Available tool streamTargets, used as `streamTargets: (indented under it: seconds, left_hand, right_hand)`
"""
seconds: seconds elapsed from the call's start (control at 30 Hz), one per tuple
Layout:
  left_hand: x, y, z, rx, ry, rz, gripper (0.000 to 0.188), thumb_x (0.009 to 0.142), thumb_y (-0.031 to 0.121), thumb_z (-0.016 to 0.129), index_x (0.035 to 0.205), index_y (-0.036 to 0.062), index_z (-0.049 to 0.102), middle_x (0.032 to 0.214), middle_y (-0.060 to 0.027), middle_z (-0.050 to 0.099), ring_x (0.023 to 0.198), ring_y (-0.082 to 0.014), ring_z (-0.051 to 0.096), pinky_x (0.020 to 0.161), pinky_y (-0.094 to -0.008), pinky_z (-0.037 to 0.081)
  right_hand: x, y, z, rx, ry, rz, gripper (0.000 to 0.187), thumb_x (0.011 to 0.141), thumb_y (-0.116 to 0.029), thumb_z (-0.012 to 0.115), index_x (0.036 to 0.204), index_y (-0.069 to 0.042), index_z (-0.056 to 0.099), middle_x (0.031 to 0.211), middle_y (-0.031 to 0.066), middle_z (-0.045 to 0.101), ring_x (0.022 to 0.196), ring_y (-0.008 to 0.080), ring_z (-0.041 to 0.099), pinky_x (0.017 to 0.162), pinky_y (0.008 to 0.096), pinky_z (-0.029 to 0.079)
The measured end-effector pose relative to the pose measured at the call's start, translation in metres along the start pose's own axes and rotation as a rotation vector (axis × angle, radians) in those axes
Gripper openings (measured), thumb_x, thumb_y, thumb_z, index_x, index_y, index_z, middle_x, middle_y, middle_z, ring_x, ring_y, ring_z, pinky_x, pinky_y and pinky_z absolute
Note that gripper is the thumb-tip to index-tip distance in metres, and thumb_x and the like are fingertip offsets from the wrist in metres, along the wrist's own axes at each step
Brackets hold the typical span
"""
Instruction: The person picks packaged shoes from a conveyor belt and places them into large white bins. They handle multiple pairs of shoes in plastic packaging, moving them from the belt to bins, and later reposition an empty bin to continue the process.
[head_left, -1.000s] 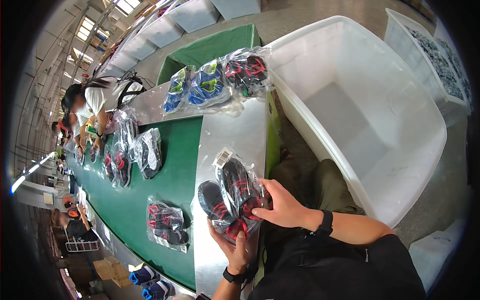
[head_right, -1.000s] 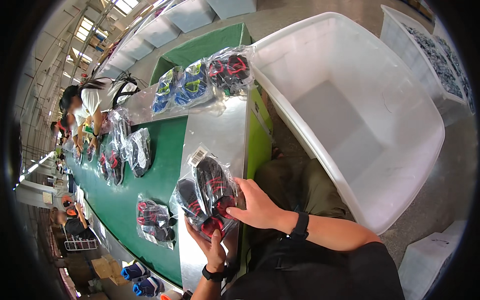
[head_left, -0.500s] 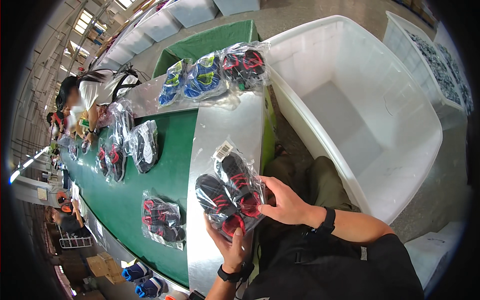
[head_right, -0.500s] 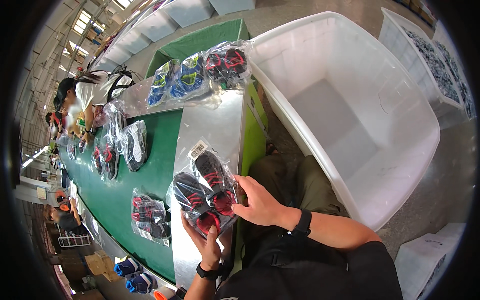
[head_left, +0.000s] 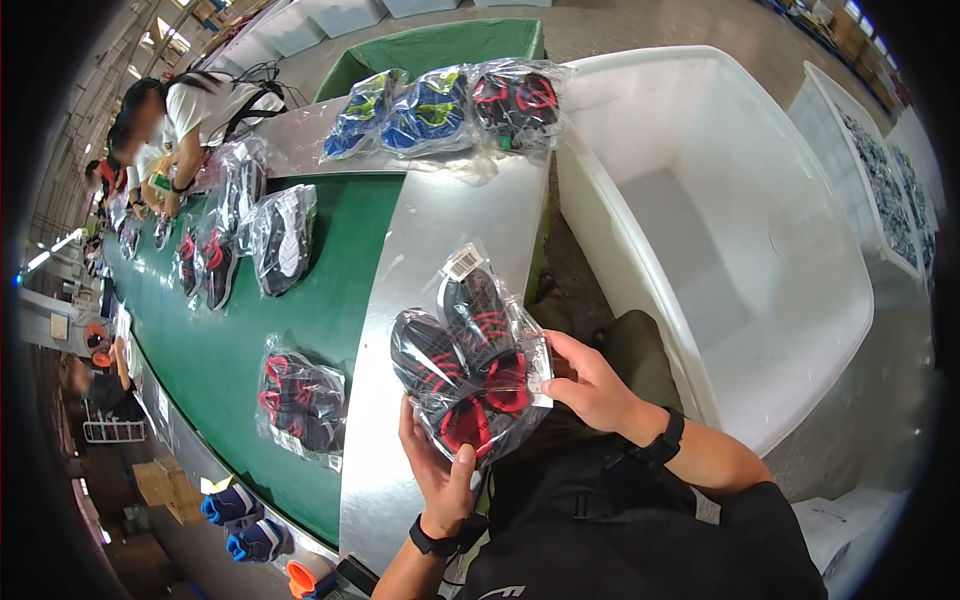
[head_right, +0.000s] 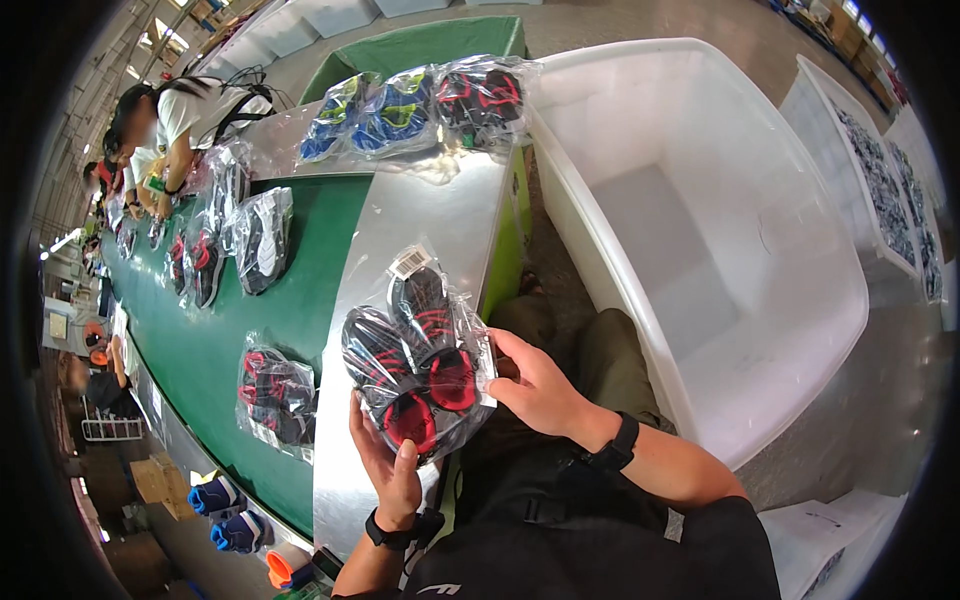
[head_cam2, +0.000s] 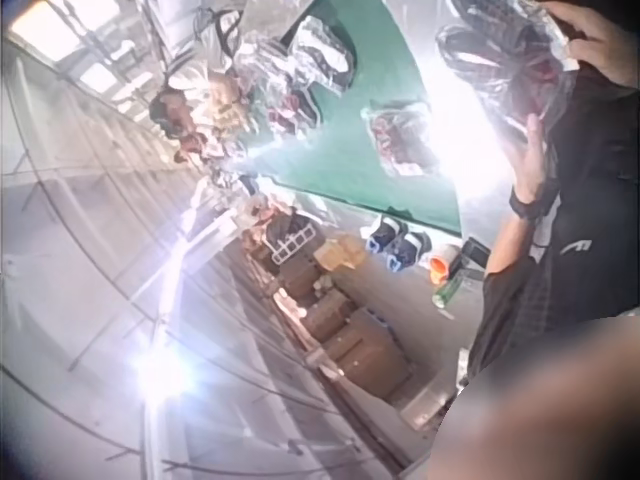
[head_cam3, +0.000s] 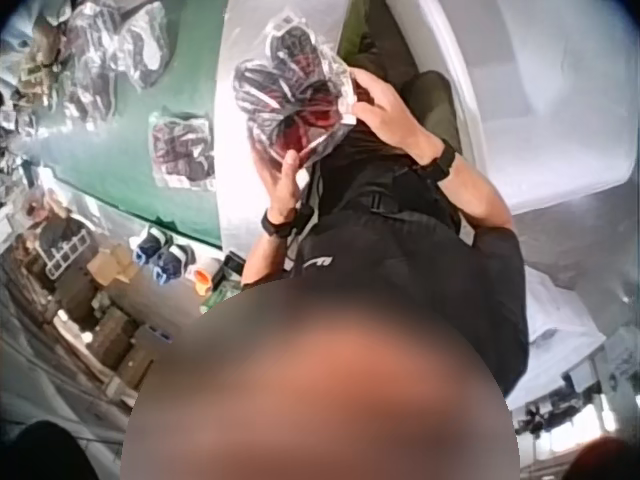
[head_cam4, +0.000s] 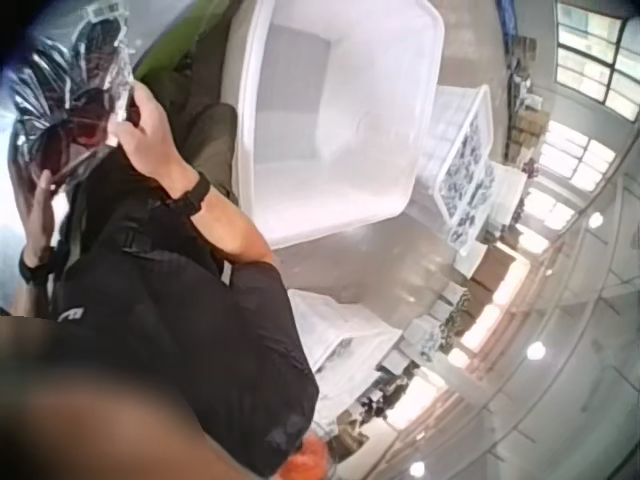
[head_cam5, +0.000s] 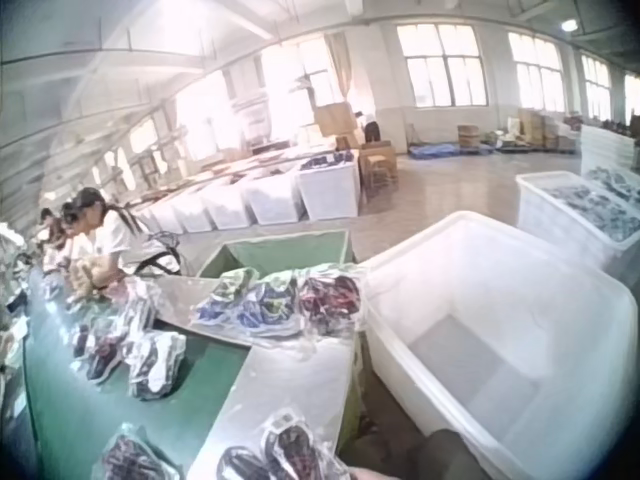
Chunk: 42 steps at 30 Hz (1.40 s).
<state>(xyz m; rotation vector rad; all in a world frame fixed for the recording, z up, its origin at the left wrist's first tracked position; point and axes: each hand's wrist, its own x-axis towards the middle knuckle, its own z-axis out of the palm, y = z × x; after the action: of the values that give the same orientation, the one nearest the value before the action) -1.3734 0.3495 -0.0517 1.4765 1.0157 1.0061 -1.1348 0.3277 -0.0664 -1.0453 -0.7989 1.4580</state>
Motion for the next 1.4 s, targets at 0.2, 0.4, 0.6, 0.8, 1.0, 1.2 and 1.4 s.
streamTargets:
  seconds: [0.2,0.4,0.6,0.8,1.0,1.2,1.4]
  left_hand:
    - [0.009,-0.011,-0.044,0.147,-0.056,-0.185,0.069,0.092,0.017,0.075,0.15,-0.0004,0.044,0.154,-0.0207,0.042,0.138,-0.0296,0.046,0.105,-0.0424,0.046]
    - [0.008,-0.038,-0.185,0.94,0.56,0.18,0.059,0.091,0.015,0.072,0.144,0.0006,0.05,0.144,-0.0194,0.053,0.133,-0.0314,0.05,0.106,-0.0423,0.042]
    - [0.014,-0.088,-0.286,0.368,0.854,-0.415,0.077,0.095,0.027,0.072,0.155,-0.0032,0.035,0.146,-0.0254,0.049,0.141,-0.0405,0.042,0.118,-0.0469,0.034]
    - [0.068,-0.083,-0.346,1.184,0.594,-0.049,0.086,0.079,0.02,0.074,0.157,0.0068,0.04,0.159,-0.0284,0.038,0.145,-0.0432,0.04,0.118,-0.0491,0.035]
    - [0.143,-0.054,-0.344,0.793,-0.052,-0.131,0.082,0.071,0.01,0.068,0.151,0.0117,0.054,0.166,-0.0209,0.035,0.151,-0.0367,0.036,0.122,-0.0425,0.031]
    - [0.171,-0.039,-0.34,0.76,-0.242,-0.424,0.079,0.071,0.008,0.072,0.148,0.0059,0.055,0.12,-0.0107,0.071,0.109,-0.0222,0.067,0.098,-0.0346,0.052]
    - [0.163,-0.003,-0.363,0.988,-0.28,-0.531,0.054,0.067,0.016,0.087,0.114,0.001,0.067,0.089,-0.0063,0.07,0.081,-0.015,0.066,0.073,-0.0316,0.056]
  right_hand:
    - [0.031,0.023,0.018,-0.615,0.211,-0.313,0.076,0.089,-0.027,0.078,0.149,0.003,0.042,0.133,0.0184,0.051,0.126,0.0304,0.051,0.109,0.0398,0.041]
    - [0.043,0.034,0.034,-0.669,0.283,-0.334,0.076,0.088,-0.027,0.078,0.148,0.003,0.042,0.132,0.0199,0.048,0.126,0.0334,0.05,0.11,0.0416,0.04]
    - [0.039,0.028,0.035,-0.563,0.329,-0.212,0.079,0.088,-0.028,0.077,0.149,0.002,0.039,0.134,0.0194,0.046,0.128,0.0313,0.049,0.112,0.041,0.039]
    - [0.038,0.02,0.031,-0.547,0.303,-0.181,0.079,0.087,-0.026,0.079,0.149,0.002,0.039,0.135,0.0197,0.047,0.128,0.0305,0.05,0.113,0.0402,0.039]
    - [0.039,0.027,0.031,-0.485,0.32,-0.184,0.079,0.086,-0.028,0.08,0.147,0.003,0.042,0.136,0.0207,0.049,0.129,0.0309,0.051,0.112,0.0397,0.04]
    - [0.038,0.037,0.022,-0.371,0.325,-0.131,0.082,0.086,-0.029,0.081,0.15,0.003,0.04,0.141,0.0169,0.049,0.132,0.0236,0.05,0.113,0.0371,0.039]
    - [0.048,0.041,0.018,-0.334,0.294,-0.12,0.081,0.084,-0.032,0.08,0.146,0.004,0.042,0.138,0.0225,0.051,0.131,0.0298,0.052,0.113,0.0384,0.04]
